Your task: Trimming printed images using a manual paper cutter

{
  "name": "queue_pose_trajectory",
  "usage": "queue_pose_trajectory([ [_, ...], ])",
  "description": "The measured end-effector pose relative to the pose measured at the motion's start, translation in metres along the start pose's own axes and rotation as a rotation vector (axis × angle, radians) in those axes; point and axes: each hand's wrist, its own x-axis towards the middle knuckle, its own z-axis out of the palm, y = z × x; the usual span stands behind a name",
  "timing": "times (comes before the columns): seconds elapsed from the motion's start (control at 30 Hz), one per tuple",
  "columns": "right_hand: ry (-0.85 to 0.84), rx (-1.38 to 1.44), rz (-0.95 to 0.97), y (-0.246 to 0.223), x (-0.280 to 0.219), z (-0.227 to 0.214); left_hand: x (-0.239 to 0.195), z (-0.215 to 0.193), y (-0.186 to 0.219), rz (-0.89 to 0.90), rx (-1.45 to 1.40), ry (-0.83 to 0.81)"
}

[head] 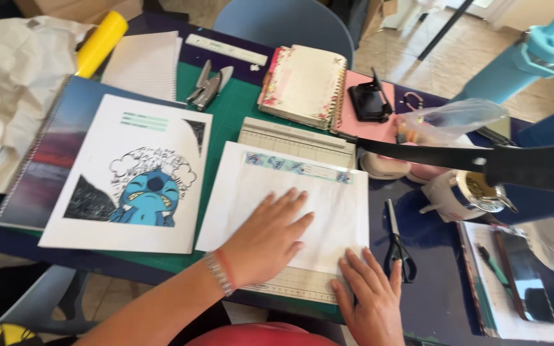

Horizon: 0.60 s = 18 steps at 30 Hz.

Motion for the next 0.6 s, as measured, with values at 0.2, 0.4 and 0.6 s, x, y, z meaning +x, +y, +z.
queue_pose_trajectory([
  [0.2, 0.094, 0.013, -0.052, 0.000, -0.001, 0.003, 0.068, 0.057, 0.008, 0.051, 0.275, -0.224],
  [0.4, 0.085, 0.006, -0.073, 0.003, -0.003, 0.006, 0.089, 0.033, 0.021, -0.110, 0.258, -0.410],
  [0.6, 0.091, 0.009, -0.068, 0.004, -0.004, 0.011, 0.086, 0.027, 0.015, -0.240, 0.294, -0.442],
])
